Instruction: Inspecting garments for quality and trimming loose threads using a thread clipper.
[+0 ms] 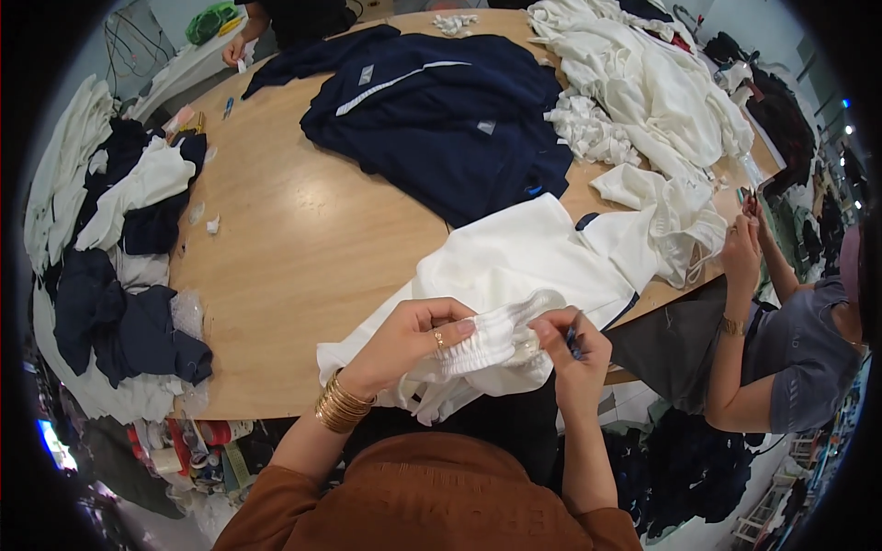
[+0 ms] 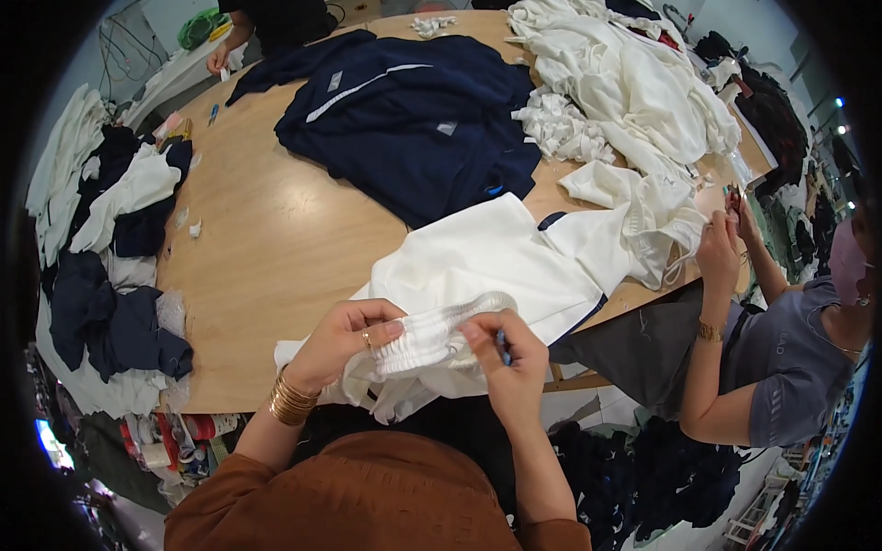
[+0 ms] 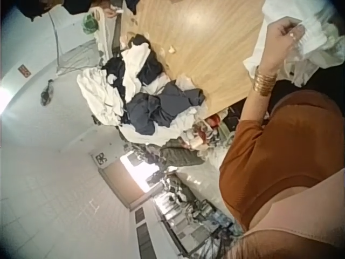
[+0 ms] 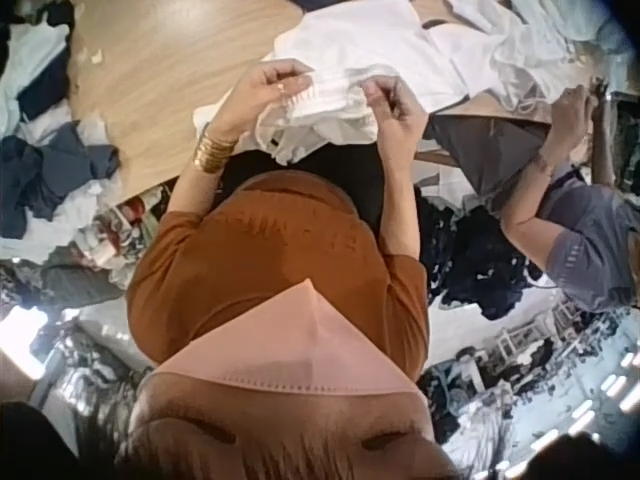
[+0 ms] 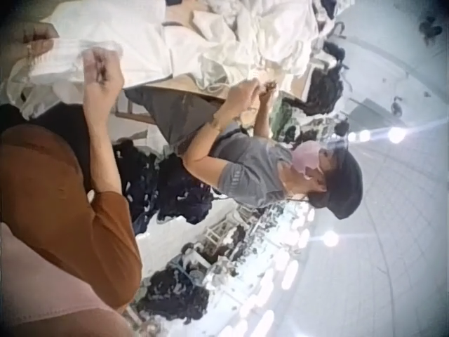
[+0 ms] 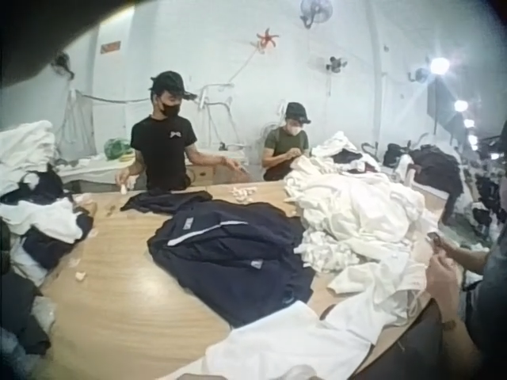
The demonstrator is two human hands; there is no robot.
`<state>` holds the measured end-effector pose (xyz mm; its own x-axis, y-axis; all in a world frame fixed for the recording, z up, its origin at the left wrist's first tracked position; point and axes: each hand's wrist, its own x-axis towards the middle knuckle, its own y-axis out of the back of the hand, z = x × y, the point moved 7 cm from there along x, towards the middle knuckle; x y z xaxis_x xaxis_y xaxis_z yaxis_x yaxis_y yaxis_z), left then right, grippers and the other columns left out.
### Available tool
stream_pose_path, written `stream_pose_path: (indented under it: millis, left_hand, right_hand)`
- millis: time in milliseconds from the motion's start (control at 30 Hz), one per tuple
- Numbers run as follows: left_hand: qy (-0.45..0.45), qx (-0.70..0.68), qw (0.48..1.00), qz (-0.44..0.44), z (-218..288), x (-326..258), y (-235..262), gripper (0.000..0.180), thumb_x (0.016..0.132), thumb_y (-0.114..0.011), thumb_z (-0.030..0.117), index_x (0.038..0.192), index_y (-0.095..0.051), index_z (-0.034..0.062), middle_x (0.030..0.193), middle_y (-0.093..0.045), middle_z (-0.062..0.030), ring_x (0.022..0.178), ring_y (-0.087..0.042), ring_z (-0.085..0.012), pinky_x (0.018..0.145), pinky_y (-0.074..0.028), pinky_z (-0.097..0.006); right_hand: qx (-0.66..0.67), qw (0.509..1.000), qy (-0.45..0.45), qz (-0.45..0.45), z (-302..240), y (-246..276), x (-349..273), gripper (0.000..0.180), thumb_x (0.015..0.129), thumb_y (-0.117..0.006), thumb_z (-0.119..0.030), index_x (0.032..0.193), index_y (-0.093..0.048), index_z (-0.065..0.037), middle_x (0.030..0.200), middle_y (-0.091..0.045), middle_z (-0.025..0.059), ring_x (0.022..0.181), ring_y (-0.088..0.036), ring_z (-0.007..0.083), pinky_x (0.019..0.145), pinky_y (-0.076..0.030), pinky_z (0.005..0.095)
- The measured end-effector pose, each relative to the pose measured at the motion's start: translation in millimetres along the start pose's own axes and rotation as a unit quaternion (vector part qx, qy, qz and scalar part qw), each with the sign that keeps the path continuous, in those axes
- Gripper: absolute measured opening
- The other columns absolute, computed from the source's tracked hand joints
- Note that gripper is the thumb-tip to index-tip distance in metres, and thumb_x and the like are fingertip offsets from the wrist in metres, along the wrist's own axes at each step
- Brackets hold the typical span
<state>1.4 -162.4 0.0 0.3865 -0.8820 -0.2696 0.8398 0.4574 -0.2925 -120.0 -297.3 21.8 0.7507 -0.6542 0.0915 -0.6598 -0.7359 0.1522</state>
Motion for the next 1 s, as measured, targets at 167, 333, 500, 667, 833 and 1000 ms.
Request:
stream_pose_path:
  millis: [167,333,500,667,833,1000]
  left_hand:
    - [-0.001,-0.001,1.000,0.006,4,-7,-2,0.019,0.089,-0.057,0.016,0.097,-0.062,-0.0008,0.083,-0.062,0.0011,0.074,-0.053,-0.0032,0.068,-0.043,-0.018]
    - [-0.004,0.019,1.000,0.000,7,-9,-6,0.017,0.089,-0.058,0.016,0.093,-0.061,0.0005,0.081,-0.060,0.0023,0.073,-0.052,-0.0027,0.068,-0.042,-0.018]
    - [-0.026,0.013,0.999,-0.018,7,-10,-9,0.014,0.090,-0.057,0.017,0.089,-0.057,0.0024,0.079,-0.055,0.0043,0.073,-0.048,-0.0020,0.068,-0.040,-0.019]
    - [-0.019,0.003,0.999,-0.036,9,-11,-13,0.014,0.091,-0.055,0.017,0.090,-0.056,0.0025,0.079,-0.054,0.0047,0.073,-0.047,-0.0017,0.068,-0.040,-0.019]
    - [-0.008,-0.002,0.999,-0.046,10,-13,-17,0.016,0.091,-0.054,0.018,0.089,-0.057,0.0025,0.079,-0.053,0.0052,0.073,-0.046,-0.0016,0.068,-0.039,-0.018]
    - [-0.013,0.014,0.999,-0.033,9,-13,-17,0.016,0.091,-0.055,0.018,0.087,-0.057,0.0027,0.077,-0.052,0.0061,0.071,-0.044,-0.0013,0.066,-0.038,-0.018]
  right_hand:
    - [-0.123,0.992,0.031,-0.025,-15,-7,-9,0.033,0.072,-0.072,-0.014,0.101,-0.060,-0.005,0.075,-0.057,0.0051,0.064,-0.052,0.0128,0.059,-0.041,0.0224]
    - [-0.208,0.972,0.087,-0.067,-38,-6,-12,0.038,0.072,-0.072,-0.023,0.104,-0.059,-0.009,0.078,-0.058,0.0011,0.066,-0.052,0.0138,0.066,-0.036,0.0273]
    - [-0.248,0.962,0.114,-0.023,-41,-5,-16,0.037,0.073,-0.071,-0.027,0.103,-0.059,-0.010,0.074,-0.054,-0.0011,0.066,-0.050,0.0126,0.068,-0.029,0.0292]
    - [-0.335,0.923,0.183,-0.042,-49,-10,-19,0.029,0.073,-0.071,-0.027,0.094,-0.060,-0.011,0.069,-0.050,-0.0019,0.062,-0.048,0.0150,0.066,-0.027,0.0316]
    - [-0.370,0.906,0.205,-0.027,-57,-11,-23,0.026,0.073,-0.071,-0.027,0.092,-0.061,-0.012,0.067,-0.049,-0.0023,0.061,-0.047,0.0156,0.066,-0.026,0.0321]
    - [-0.396,0.896,0.202,-0.025,-62,-10,-26,0.025,0.073,-0.070,-0.026,0.092,-0.061,-0.012,0.067,-0.048,-0.0023,0.061,-0.047,0.0154,0.066,-0.026,0.0326]
